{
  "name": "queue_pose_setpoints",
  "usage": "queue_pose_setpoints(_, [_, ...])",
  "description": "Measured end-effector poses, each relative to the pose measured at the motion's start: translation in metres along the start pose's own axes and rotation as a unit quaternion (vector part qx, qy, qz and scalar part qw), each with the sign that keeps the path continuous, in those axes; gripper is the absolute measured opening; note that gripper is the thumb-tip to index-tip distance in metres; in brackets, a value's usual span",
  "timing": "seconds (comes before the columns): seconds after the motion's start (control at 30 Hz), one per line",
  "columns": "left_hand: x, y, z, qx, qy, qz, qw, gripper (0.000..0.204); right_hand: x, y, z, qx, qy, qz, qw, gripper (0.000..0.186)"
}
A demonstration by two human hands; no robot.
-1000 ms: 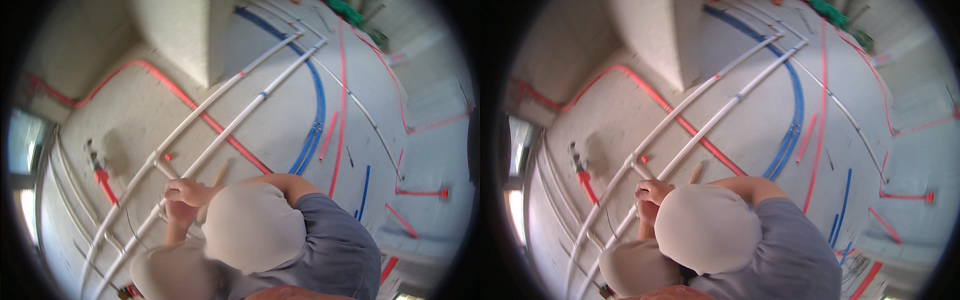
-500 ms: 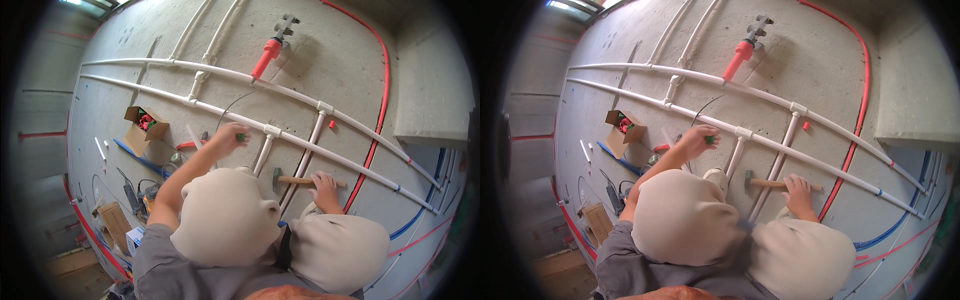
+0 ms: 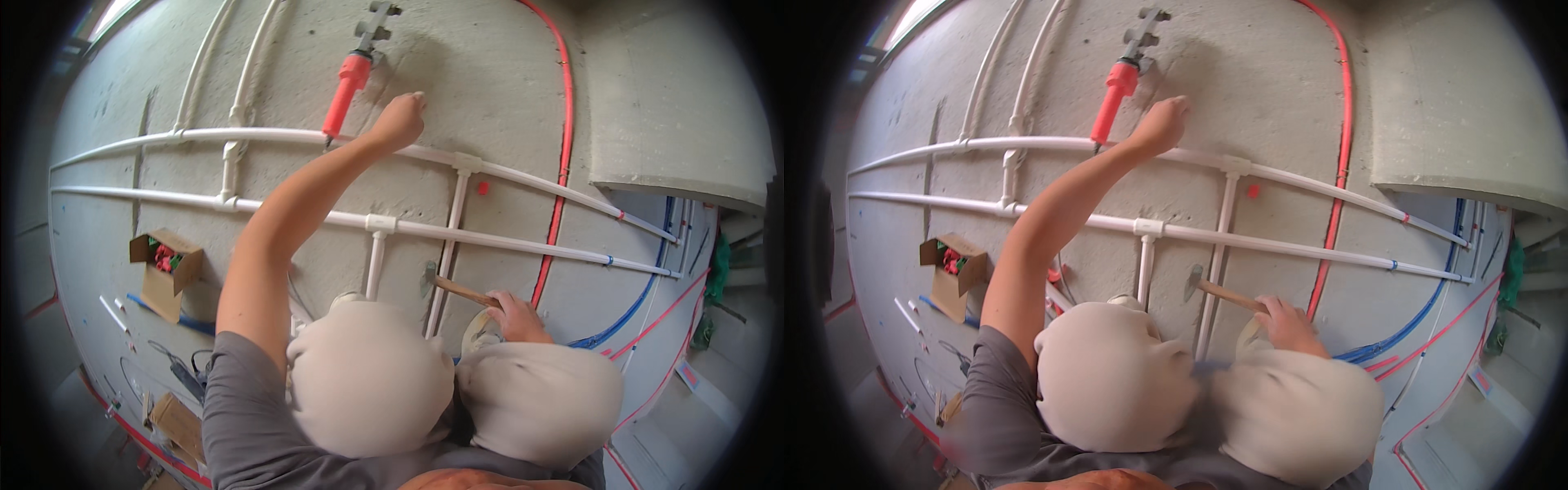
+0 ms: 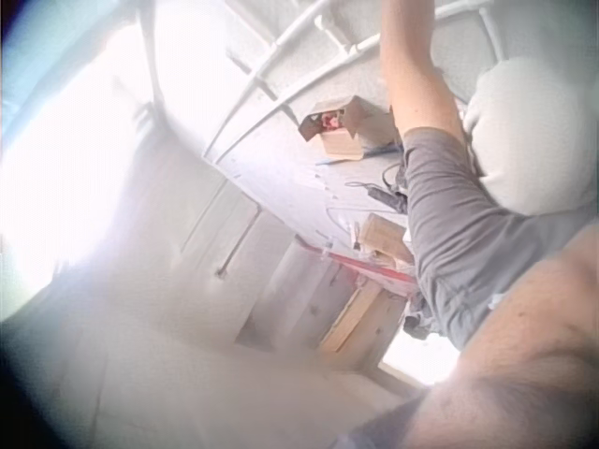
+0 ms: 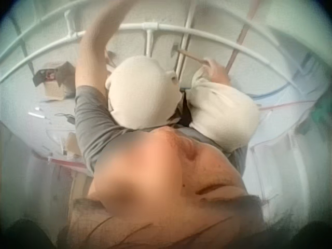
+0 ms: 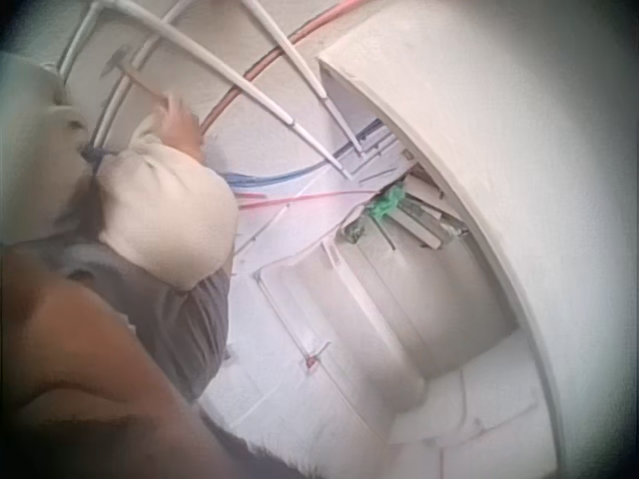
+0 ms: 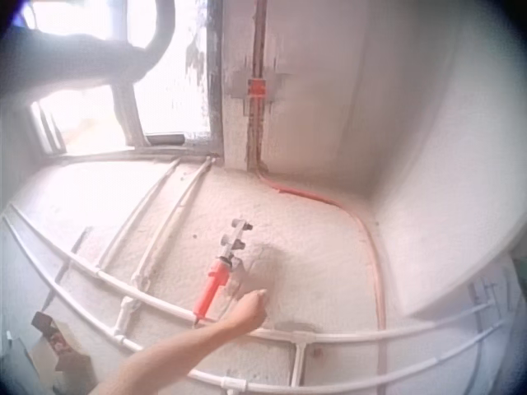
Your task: The person positions white PVC pipes on a concrete floor, secures them with plastic clips using a hammer, and uses a power drill to fasten the clips. The person also handles red and blue pipes and various connectors during the process.
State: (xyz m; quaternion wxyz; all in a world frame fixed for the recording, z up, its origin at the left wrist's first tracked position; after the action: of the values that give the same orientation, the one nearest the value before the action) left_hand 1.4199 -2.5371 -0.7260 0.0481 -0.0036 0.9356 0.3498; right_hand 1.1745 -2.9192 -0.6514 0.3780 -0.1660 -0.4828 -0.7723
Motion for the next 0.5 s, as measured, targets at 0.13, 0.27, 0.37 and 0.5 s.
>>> queue_pose_setpoints(0.13, [-0.057, -0.042, 0.013, -0.097, -0.052, 0.014, 0.994, 0.016, 0.009, 0.012, -0.02, -0.18, -0.058, -0.07, 0.979, 0.036])
queue_pose_setpoints(0.27, [-0.068, -0.046, 0.001, -0.168, -0.115, -0.058, 0.977, 0.017, 0.002, 0.013, -0.042, -0.327, -0.12, -0.097, 0.932, 0.033])
queue_pose_setpoints(0.37, [-0.055, -0.036, -0.006, -0.169, -0.112, -0.088, 0.975, 0.031, -0.013, 0.02, -0.047, -0.401, -0.133, -0.118, 0.899, 0.027])
queue_pose_setpoints(0.5, [-0.014, -0.017, -0.002, -0.069, -0.031, -0.051, 0.996, 0.014, -0.047, 0.039, -0.041, -0.455, -0.118, -0.129, 0.873, 0.019])
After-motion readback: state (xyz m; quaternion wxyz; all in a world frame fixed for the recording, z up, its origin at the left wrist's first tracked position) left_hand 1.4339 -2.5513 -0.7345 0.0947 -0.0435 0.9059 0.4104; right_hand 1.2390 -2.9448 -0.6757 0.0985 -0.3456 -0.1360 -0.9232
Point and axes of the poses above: each hand's wrist, its own x-axis away from the middle knuckle, its own y-axis out of the back of the hand, z = x × y, the point moved 5 cm from there along -x, towards the middle knuckle, and after that the axes turned 2 degrees about -y, right-handed, at the moved point
